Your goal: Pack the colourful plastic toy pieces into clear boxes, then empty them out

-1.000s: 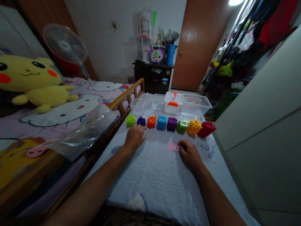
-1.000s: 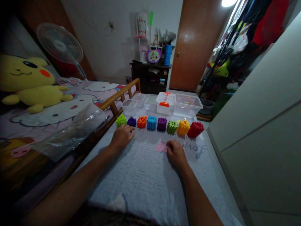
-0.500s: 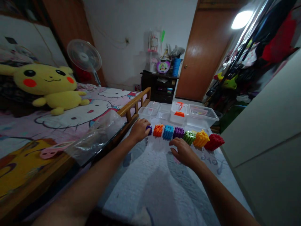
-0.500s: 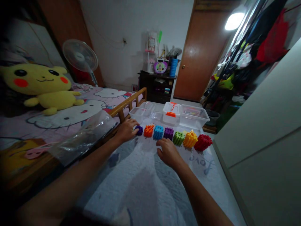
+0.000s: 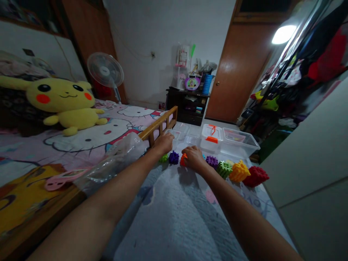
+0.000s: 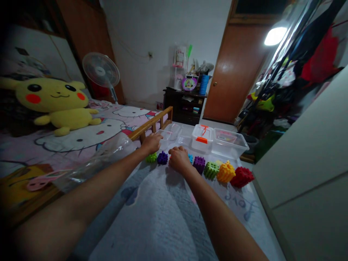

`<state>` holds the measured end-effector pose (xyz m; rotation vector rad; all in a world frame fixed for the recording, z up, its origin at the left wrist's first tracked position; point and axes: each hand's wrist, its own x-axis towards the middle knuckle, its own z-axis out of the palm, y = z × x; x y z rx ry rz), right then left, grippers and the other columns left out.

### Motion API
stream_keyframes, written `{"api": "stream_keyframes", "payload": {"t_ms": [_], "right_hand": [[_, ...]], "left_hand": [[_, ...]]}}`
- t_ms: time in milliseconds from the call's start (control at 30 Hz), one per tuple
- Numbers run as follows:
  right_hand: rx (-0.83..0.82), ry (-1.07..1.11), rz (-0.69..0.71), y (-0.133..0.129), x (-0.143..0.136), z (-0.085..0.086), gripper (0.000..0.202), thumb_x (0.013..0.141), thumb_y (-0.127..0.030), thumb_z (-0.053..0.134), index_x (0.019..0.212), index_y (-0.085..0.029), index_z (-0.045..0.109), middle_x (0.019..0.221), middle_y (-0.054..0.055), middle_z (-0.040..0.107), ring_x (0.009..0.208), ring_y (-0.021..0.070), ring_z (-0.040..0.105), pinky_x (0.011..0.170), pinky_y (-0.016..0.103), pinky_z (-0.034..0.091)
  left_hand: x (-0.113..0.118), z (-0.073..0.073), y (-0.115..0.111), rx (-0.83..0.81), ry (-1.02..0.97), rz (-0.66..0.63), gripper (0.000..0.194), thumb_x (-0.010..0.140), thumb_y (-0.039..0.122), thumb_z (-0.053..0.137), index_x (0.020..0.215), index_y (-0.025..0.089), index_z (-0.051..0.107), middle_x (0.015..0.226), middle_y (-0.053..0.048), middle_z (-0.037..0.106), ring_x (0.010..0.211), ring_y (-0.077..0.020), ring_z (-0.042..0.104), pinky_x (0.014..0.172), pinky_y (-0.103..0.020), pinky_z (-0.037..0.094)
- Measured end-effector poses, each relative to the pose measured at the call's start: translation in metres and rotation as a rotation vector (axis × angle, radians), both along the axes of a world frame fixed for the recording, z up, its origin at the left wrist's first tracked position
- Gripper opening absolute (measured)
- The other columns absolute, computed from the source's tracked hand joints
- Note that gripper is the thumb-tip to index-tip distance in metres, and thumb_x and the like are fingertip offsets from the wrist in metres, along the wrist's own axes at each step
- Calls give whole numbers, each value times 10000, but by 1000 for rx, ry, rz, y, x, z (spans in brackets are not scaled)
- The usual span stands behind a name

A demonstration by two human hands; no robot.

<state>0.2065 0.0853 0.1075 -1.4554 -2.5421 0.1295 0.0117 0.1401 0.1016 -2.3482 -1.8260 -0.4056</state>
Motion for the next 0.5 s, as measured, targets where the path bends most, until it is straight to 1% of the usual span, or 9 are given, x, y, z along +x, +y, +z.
{"api": "stream_keyframes", "payload": {"t_ms": [100, 167, 267, 400, 500], "right_hand": [[-11, 2, -31, 11, -9, -6, 350, 846, -154, 536, 1146, -220, 705, 1231, 88, 678, 1162, 294, 521, 915, 383, 364], [-8, 12, -34, 15, -14, -10, 373, 844, -143, 521, 1164, -218, 697, 1241, 93, 674, 1172, 298, 516, 925, 393, 367], [-13, 2, -44, 19, -19, -13, 397, 838, -137, 518, 1193, -216, 679, 1255, 100, 666, 1172, 307, 515, 924, 406, 375], [-7, 0, -68, 23, -25, -13, 446, 836, -126, 514, 1256, -214, 636, 1281, 113, 652, 1188, 307, 512, 931, 412, 381], [-4, 34, -98, 28, -28, -10, 537, 848, -114, 489, 1376, -192, 549, 1305, 128, 641, 1194, 309, 515, 937, 415, 389]], "left_hand": [[5, -2, 6, -30, 20, 29, 384, 884, 58, 438, 1171, 148, 675, 1216, -132, 664, 1154, -263, 599, 970, -368, 474], [9, -2, 11, -56, 32, 49, 384, 889, 59, 432, 1161, 165, 683, 1198, -122, 674, 1115, -244, 625, 931, -346, 488], [15, -1, 19, -95, 44, 96, 351, 886, 71, 446, 1082, 175, 717, 1119, -121, 705, 1050, -244, 658, 881, -341, 501], [20, 2, 24, -110, 44, 146, 319, 899, 81, 444, 995, 146, 741, 997, -142, 733, 985, -270, 684, 842, -361, 506], [21, 7, 20, -95, 43, 128, 298, 927, 104, 452, 969, 139, 745, 989, -145, 737, 969, -271, 693, 843, -360, 501]]}}
